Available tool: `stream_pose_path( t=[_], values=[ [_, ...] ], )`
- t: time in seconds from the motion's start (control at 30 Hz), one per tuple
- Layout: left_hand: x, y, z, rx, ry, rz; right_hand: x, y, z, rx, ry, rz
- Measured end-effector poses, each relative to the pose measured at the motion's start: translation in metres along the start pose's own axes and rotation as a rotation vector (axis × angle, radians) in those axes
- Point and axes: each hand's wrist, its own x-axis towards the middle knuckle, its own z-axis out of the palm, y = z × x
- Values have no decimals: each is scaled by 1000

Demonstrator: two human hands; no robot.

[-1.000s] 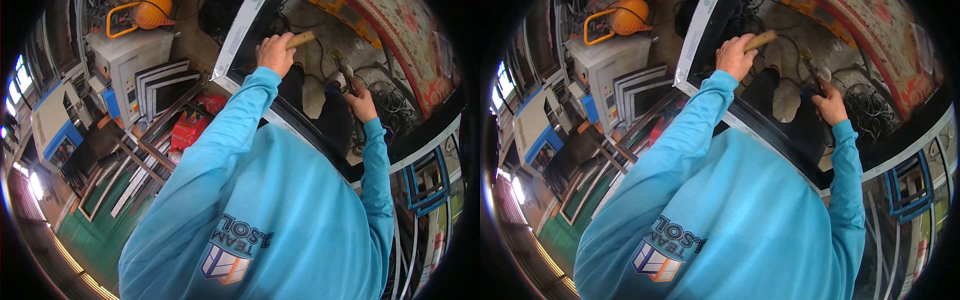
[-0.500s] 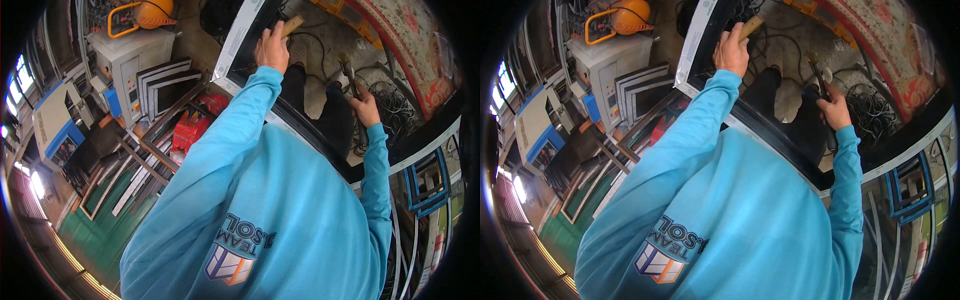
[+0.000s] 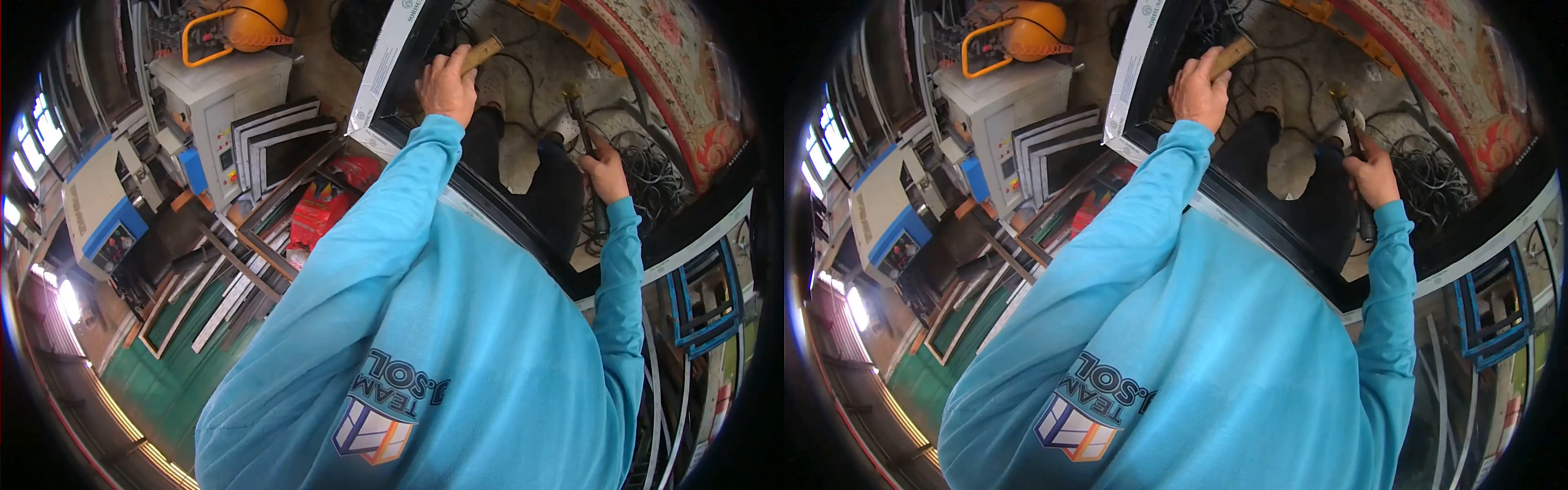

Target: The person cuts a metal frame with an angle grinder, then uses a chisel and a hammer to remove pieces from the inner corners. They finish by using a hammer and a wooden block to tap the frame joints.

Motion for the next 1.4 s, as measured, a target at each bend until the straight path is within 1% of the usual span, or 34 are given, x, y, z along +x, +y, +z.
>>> stream_pose_path(
  t=[0.03,0.07,0.13,0.17,0.23,0.27,0.33,0.37,0.47,0.5,0.57,0.63,0.7,0.77,0.83,1.07,1.17,1.23,1.4],
  values=[
    [0,-1,-2,-60,-105,-10,2,2,-1,-5,-8,-7],
    [0,-2,-1,-59,-104,-7,4,3,-1,-10,-13,-15],
    [0,-3,-2,-56,-194,61,4,2,0,1,-2,-16],
    [1,-2,-2,-57,-194,63,4,0,0,12,9,-16],
    [2,3,-6,-174,-283,171,5,2,0,13,7,-19],
    [3,8,-9,-175,-286,172,4,2,0,15,3,-23],
    [5,18,-14,-135,-368,130,-1,-1,1,29,8,-9],
    [5,19,-15,-135,-365,134,-4,-3,3,42,12,1],
    [5,17,-12,-16,-592,326,-14,-5,6,105,-15,45],
    [2,16,-11,-16,-592,328,-17,-5,8,107,-13,44],
    [-6,17,-13,44,-751,321,-26,-6,11,138,-39,52],
    [-12,14,-13,52,-738,353,-35,-7,16,159,-29,68],
    [-14,15,-23,110,-814,325,-43,-7,20,185,-53,84],
    [-14,16,-26,125,-813,346,-47,-4,23,170,-63,110],
    [-15,11,-24,150,-872,317,-50,-2,25,167,-76,94],
    [-22,-3,-34,165,-876,272,-50,8,23,165,-112,121],
    [-26,-12,-37,157,-880,275,-48,8,21,166,-82,110],
    [-29,-13,-41,140,-839,315,-47,2,18,149,-33,100],
    [-31,-10,-46,155,-875,314,-45,2,13,131,16,95]
  ],
)
